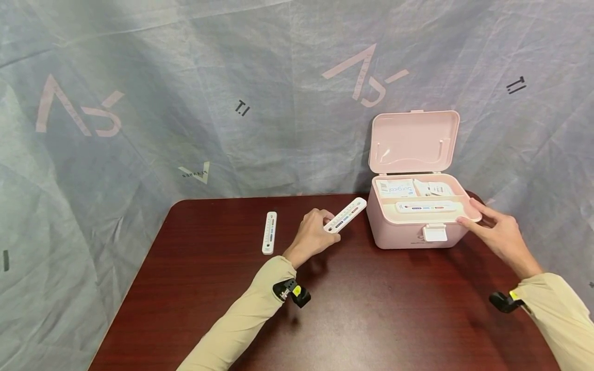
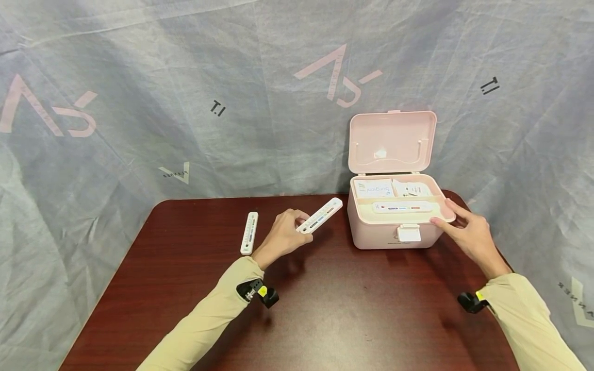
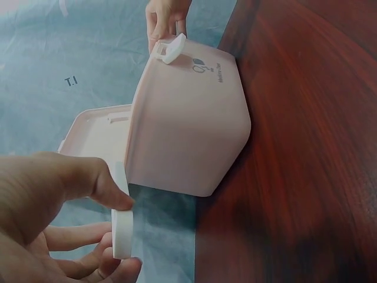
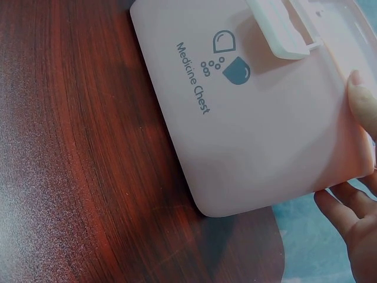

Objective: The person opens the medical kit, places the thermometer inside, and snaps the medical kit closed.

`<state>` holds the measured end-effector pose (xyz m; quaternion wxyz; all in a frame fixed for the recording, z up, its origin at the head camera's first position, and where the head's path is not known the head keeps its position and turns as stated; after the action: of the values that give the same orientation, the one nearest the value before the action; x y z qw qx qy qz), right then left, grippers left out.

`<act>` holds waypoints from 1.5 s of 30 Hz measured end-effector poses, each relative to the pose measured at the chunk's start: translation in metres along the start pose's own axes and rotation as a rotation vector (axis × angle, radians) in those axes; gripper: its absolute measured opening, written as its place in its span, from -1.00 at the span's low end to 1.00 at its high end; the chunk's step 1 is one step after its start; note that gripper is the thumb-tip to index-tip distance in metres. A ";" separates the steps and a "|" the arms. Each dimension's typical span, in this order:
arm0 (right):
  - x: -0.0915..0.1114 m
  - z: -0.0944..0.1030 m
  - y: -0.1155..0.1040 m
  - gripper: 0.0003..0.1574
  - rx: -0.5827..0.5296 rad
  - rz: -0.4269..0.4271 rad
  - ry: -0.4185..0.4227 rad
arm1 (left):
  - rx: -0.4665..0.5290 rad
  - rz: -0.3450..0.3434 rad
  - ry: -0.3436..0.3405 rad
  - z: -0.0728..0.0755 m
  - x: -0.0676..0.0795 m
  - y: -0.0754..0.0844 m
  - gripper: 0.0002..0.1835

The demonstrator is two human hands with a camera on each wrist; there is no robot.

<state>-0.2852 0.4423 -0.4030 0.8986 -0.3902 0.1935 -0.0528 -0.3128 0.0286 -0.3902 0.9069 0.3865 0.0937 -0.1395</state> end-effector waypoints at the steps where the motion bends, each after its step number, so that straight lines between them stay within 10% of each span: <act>1: 0.000 0.000 0.000 -0.10 -0.008 -0.002 0.000 | -0.001 -0.003 0.001 0.000 0.000 0.001 -0.55; 45: 0.000 -0.001 -0.001 -0.13 -0.051 0.007 0.008 | -0.080 -0.109 -0.051 -0.011 -0.017 0.042 -0.55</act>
<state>-0.2852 0.4409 -0.4026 0.8878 -0.4121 0.1995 -0.0464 -0.3156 0.0675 -0.3647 0.9148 0.3404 0.0968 -0.1946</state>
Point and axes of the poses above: each hand's wrist, its own x-axis away from the middle knuckle, its own z-axis out of the back of the hand, y = z × x, the point moved 8 cm from there along -x, towards the middle knuckle, and after that the axes turned 7 degrees about y, right-handed, at the moved point
